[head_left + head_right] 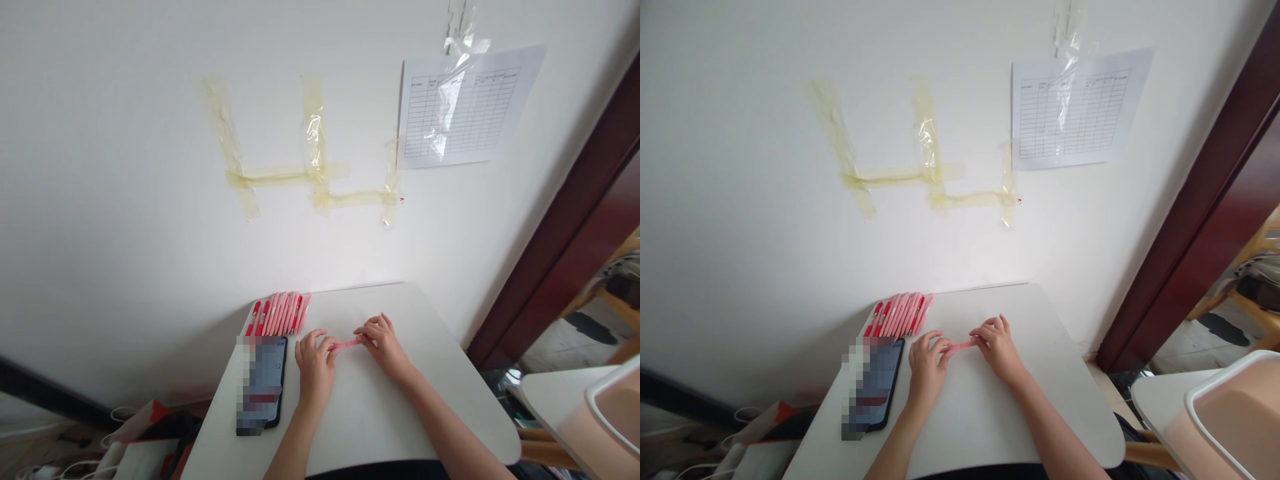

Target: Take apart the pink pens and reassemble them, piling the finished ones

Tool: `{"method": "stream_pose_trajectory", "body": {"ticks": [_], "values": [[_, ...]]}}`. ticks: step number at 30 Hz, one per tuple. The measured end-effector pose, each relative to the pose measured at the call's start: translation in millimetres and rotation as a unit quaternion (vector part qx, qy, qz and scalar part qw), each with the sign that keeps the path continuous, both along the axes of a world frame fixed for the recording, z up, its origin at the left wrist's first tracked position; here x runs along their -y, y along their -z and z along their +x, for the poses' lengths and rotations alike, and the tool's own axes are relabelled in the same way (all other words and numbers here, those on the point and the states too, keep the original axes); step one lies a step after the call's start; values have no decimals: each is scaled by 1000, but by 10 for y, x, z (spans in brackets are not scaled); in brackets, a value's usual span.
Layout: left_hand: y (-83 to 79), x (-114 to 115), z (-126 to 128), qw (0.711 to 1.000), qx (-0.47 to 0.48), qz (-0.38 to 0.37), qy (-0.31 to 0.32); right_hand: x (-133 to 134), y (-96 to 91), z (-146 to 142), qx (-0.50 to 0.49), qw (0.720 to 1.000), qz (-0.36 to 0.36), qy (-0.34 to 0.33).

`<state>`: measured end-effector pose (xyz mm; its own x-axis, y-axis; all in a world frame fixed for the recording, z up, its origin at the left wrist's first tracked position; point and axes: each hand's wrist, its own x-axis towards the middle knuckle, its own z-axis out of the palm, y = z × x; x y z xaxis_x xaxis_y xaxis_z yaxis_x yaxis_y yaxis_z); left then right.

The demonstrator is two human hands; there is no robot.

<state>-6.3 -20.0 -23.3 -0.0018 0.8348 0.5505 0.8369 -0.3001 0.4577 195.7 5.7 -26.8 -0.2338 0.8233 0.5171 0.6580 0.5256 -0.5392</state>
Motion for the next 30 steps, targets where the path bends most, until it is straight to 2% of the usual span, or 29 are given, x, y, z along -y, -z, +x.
{"method": "stream_pose_trajectory", "body": {"ticks": [10,15,22,30], "values": [[-8,-2,-7,1000,6,-6,-4,73,-62,-5,-10,1000,-11,0],[-17,1,-10,1000,8,-12,-6,42,-44,7,7,1000,-2,-8],[-27,2,-11,1000,15,-8,-8,23,-29,8,16,1000,19,16],[-34,3,-7,1000,11,-5,-11,-7,15,8,25,1000,5,15]]}}
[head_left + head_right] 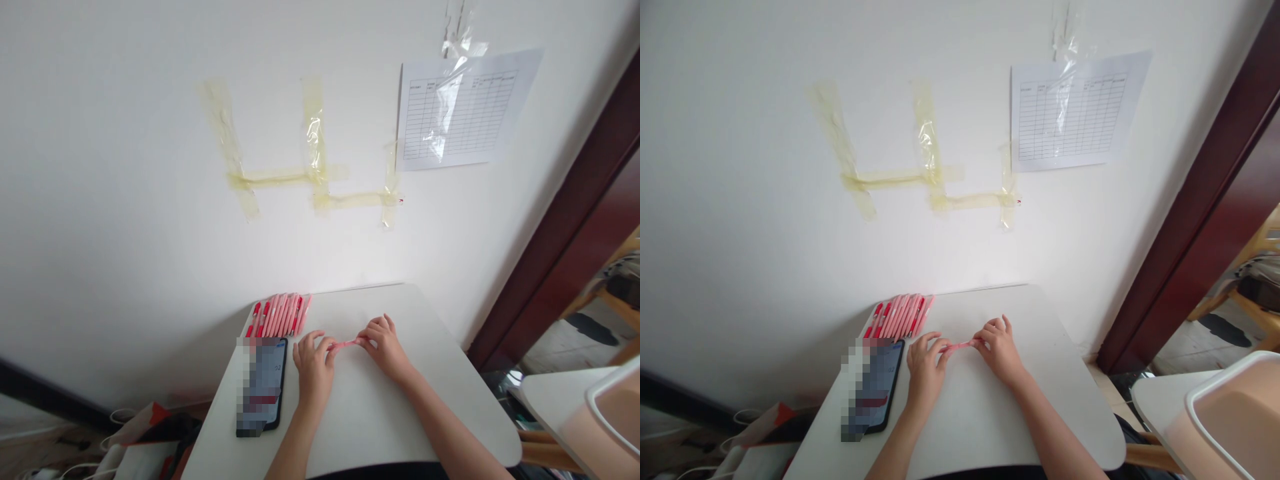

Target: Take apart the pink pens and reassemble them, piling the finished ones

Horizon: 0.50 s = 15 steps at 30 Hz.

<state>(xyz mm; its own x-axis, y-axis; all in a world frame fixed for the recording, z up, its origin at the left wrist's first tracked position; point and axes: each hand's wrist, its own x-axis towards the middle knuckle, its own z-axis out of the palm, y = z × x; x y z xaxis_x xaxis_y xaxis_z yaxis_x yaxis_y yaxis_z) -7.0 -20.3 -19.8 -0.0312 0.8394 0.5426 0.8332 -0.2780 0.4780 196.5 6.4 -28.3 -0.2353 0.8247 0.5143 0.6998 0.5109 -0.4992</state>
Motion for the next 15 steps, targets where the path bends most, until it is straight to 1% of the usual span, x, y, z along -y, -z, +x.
{"method": "stream_pose_trajectory", "body": {"ticks": [6,15], "values": [[4,4,-3,1000,-8,3,-15,29,-24,-19,-28,1000,-12,-2],[21,-2,-6,1000,3,0,-17,14,-18,4,10,1000,16,11]]}}
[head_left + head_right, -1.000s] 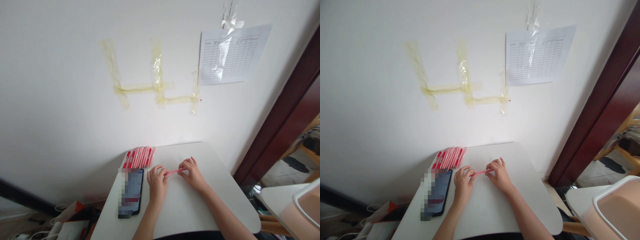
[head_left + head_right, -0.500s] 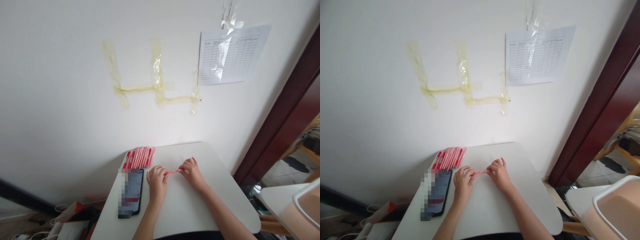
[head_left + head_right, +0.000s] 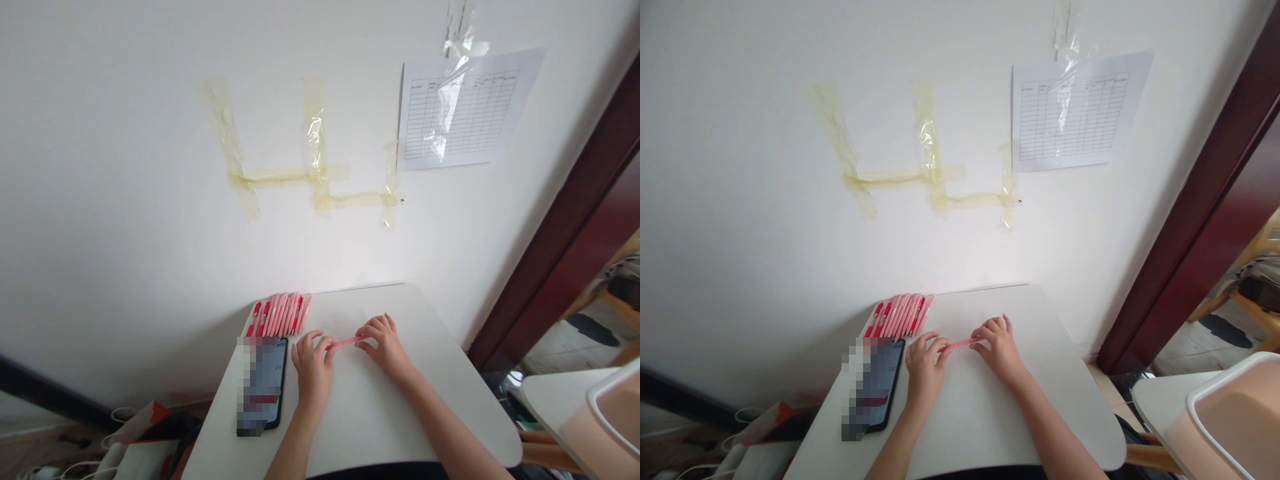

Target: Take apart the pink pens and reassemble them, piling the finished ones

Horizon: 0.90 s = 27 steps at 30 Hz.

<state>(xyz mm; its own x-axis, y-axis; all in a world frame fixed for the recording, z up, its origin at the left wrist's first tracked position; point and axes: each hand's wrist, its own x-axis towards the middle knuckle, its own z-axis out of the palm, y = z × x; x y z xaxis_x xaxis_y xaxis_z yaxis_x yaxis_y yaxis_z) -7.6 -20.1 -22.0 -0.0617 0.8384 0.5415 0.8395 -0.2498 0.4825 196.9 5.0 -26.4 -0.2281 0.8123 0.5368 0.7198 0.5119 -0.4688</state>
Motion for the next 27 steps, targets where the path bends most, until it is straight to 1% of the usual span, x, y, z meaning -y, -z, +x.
{"method": "stream_pose_trajectory", "body": {"ticks": [7,15,22,27], "values": [[-8,1,0,1000,-12,11,-3,5,18,-7,2,1000,15,15],[50,-31,-20,1000,-10,23,-10,29,-24,-22,-14,1000,-24,-7],[70,-45,-29,1000,-5,22,-8,9,-21,-25,15,1000,2,3],[66,-44,-27,1000,3,22,-5,5,2,-29,2,1000,-2,7]]}}
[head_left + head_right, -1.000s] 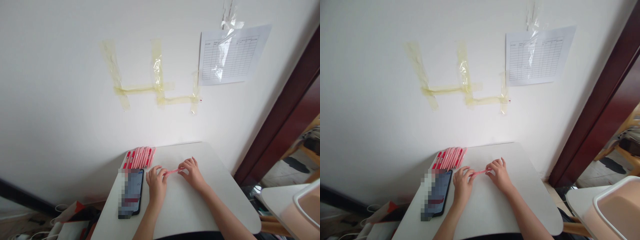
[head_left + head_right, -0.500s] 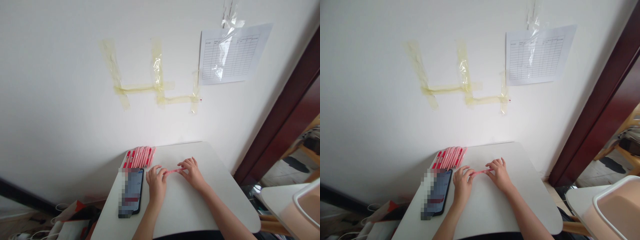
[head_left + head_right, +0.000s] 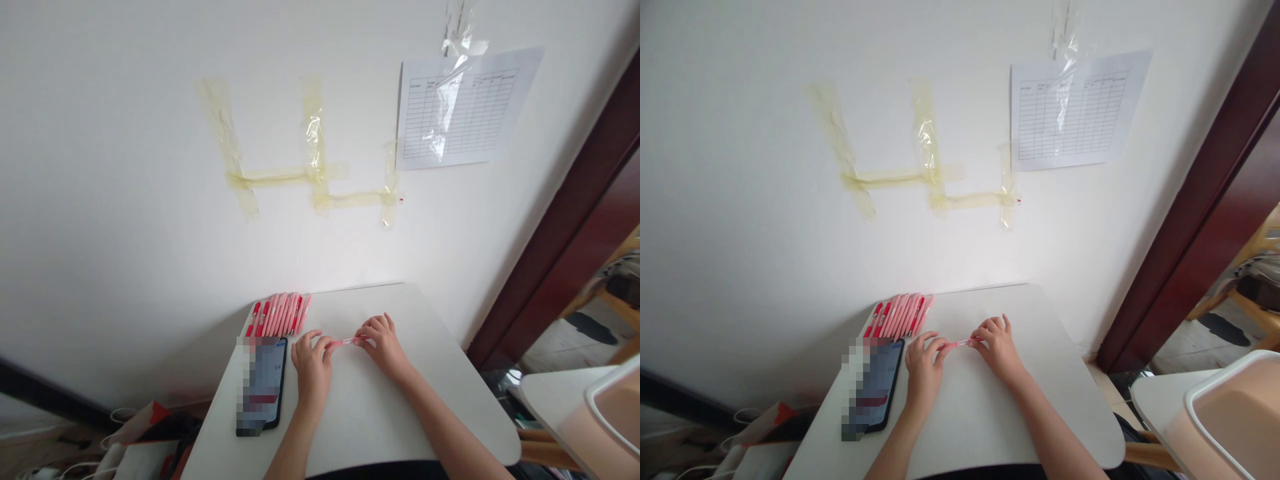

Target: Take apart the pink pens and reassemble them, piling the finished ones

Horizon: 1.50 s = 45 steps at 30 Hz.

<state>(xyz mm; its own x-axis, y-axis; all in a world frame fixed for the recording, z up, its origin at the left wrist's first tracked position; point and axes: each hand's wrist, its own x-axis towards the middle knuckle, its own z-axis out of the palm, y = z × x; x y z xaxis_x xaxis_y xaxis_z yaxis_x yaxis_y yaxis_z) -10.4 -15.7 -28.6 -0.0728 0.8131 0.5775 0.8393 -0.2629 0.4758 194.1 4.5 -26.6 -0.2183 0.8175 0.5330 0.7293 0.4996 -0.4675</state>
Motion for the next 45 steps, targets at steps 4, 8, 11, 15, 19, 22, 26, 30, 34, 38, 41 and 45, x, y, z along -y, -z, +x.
{"method": "stream_pose_trajectory", "body": {"ticks": [4,8,11,15,19,22,26,30,34,38,41,45], "values": [[-6,6,0,1000,0,3,4,-2,12,-5,0,1000,-11,-7],[-6,8,0,1000,-5,3,1,8,-2,-2,1,1000,-20,-5],[-2,0,-4,1000,-4,2,-4,16,-11,7,3,1000,-16,-5],[5,-12,-11,1000,-3,4,-5,-2,12,20,21,1000,-1,2],[4,-10,-13,1000,-1,-2,1,-29,47,20,28,1000,9,8],[-2,-5,-9,1000,-1,2,2,-27,52,10,22,1000,10,8],[-4,-5,-6,1000,-3,11,4,-3,27,4,19,1000,7,11],[6,-11,-10,1000,1,9,-3,11,-5,16,6,1000,-3,3],[5,-10,-14,1000,2,2,-1,-2,-1,24,12,1000,9,2],[-10,-4,-10,1000,-7,7,-4,-20,16,21,16,1000,23,8],[-13,-2,-5,1000,-9,11,-4,-17,13,11,13,999,28,11],[1,-7,-6,1000,-4,8,1,-3,0,-10,0,1000,17,12]]}}
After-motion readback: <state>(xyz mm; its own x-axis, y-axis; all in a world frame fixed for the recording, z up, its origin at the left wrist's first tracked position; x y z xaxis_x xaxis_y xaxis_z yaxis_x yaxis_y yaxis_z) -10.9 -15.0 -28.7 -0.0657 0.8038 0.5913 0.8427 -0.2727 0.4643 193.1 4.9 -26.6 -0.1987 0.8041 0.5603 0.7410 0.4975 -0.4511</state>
